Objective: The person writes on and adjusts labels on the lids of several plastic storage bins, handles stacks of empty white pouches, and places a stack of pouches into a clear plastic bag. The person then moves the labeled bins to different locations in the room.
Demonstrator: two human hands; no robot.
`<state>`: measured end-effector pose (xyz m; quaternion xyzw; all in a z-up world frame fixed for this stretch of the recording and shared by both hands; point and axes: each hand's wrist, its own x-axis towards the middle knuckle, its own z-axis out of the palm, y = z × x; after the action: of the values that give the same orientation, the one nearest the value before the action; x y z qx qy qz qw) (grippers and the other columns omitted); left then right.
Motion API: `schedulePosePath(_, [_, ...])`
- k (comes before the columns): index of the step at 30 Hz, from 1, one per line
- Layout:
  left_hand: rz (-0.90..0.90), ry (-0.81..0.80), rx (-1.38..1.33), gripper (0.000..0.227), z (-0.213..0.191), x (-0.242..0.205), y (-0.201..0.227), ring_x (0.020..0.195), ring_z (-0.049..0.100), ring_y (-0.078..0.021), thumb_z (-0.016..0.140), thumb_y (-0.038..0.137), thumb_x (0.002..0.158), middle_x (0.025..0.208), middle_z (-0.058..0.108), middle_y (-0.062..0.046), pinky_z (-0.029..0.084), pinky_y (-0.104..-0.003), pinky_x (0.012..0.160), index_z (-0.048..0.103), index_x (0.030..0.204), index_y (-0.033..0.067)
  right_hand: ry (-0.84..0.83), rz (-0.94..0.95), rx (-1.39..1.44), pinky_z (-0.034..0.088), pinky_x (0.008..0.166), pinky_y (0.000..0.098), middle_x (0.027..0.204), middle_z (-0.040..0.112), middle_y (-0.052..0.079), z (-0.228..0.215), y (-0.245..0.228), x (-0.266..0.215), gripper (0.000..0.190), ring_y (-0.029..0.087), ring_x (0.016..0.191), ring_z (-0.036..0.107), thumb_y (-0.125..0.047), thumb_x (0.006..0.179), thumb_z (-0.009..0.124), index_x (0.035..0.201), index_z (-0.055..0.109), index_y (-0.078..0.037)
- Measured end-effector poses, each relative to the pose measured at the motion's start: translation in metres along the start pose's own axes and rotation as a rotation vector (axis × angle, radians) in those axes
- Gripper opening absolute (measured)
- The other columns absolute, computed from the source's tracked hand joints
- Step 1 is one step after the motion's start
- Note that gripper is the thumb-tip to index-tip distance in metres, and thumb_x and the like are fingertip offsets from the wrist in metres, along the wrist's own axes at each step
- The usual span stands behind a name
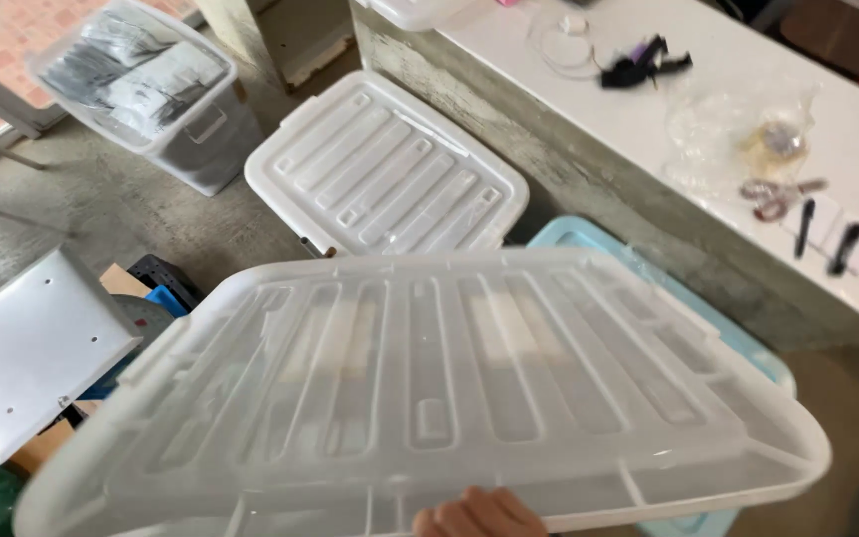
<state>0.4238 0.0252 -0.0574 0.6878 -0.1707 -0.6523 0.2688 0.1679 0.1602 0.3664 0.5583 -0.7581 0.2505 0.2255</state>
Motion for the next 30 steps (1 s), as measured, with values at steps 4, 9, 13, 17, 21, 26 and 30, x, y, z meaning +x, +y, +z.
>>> schedulePosePath(4, [-0.101, 0.006, 0.105, 0.032, -0.068, -0.001, -0.016, 0.115, 0.056, -0.0295, 0.048, 0.022, 0.101, 0.129, 0.057, -0.008, 0.048, -0.055, 0.099, 0.056, 0.131, 0.016, -0.132, 0.136, 0.124, 0.021, 0.049, 0.0279, 0.061, 0.018, -0.001, 0.031, -0.047, -0.052, 0.041, 0.01, 0.051, 0.023, -0.012, 0.101, 0.035, 0.06, 0.029, -0.019])
schedulePosePath(9, [-0.202, -0.005, 0.193, 0.031, -0.096, 0.022, -0.028, 0.114, 0.055, -0.0294, 0.049, 0.021, 0.099, 0.128, 0.055, -0.008, 0.047, -0.056, 0.099, 0.055, 0.129, 0.0166, 0.171, -0.061, 0.19, 0.025, 0.049, 0.0268, 0.063, 0.035, -0.002, 0.028, -0.036, -0.02, 0.039, 0.011, 0.051, 0.029, -0.03, 0.109, 0.034, 0.076, 0.052, -0.016])
schedulePosePath(13, [-0.256, 0.013, 0.196, 0.029, -0.084, 0.044, -0.025, 0.113, 0.054, -0.0293, 0.051, 0.021, 0.097, 0.127, 0.054, -0.008, 0.046, -0.057, 0.099, 0.055, 0.126, 0.017, 0.064, 0.002, 0.36, 0.04, 0.044, 0.0321, 0.065, 0.053, 0.001, 0.029, -0.011, -0.01, 0.043, 0.016, 0.051, 0.049, -0.043, 0.103, 0.066, 0.081, 0.059, -0.006])
schedulePosePath(17, [-0.314, 0.045, 0.201, 0.028, -0.053, 0.073, -0.017, 0.113, 0.053, -0.0293, 0.052, 0.02, 0.096, 0.126, 0.053, -0.008, 0.046, -0.058, 0.099, 0.054, 0.124, 0.0174, -0.01, 0.194, 0.397, 0.036, 0.043, 0.029, 0.062, 0.049, -0.001, 0.04, 0.009, -0.021, 0.048, 0.014, 0.05, 0.046, -0.052, 0.093, 0.071, 0.076, 0.056, -0.01])
schedulePosePath(21, [-0.366, 0.09, 0.184, 0.027, -0.001, 0.109, 0.004, 0.113, 0.052, -0.0293, 0.054, 0.019, 0.095, 0.124, 0.052, -0.008, 0.045, -0.059, 0.099, 0.054, 0.122, 0.0178, -0.158, 0.304, 0.418, 0.037, 0.044, 0.0346, 0.064, 0.053, -0.001, 0.046, 0.011, -0.035, 0.05, 0.019, 0.053, 0.052, -0.056, 0.088, 0.076, 0.078, 0.062, -0.009])
schedulePosePath(26, [-0.162, 0.245, 0.329, 0.027, -0.023, 0.119, 0.02, 0.105, 0.054, -0.0297, 0.052, 0.021, 0.097, 0.116, 0.055, -0.01, 0.044, -0.059, 0.086, 0.06, 0.123, 0.0182, -0.258, 0.352, 0.388, 0.033, 0.042, 0.0355, 0.061, 0.046, -0.003, 0.07, 0.003, -0.074, 0.057, 0.018, 0.051, 0.048, -0.059, 0.086, 0.081, 0.071, 0.051, -0.013])
schedulePosePath(30, [0.458, 0.531, 0.55, 0.029, -0.015, 0.111, 0.04, 0.105, 0.06, -0.0441, 0.061, 0.022, 0.1, 0.122, 0.062, -0.027, 0.049, -0.052, 0.086, 0.064, 0.123, 0.0047, -0.324, 0.38, 0.33, 0.04, 0.042, 0.0365, 0.064, 0.055, -0.003, 0.079, 0.012, -0.101, 0.053, 0.019, 0.055, 0.056, -0.058, 0.084, 0.083, 0.072, 0.055, -0.015])
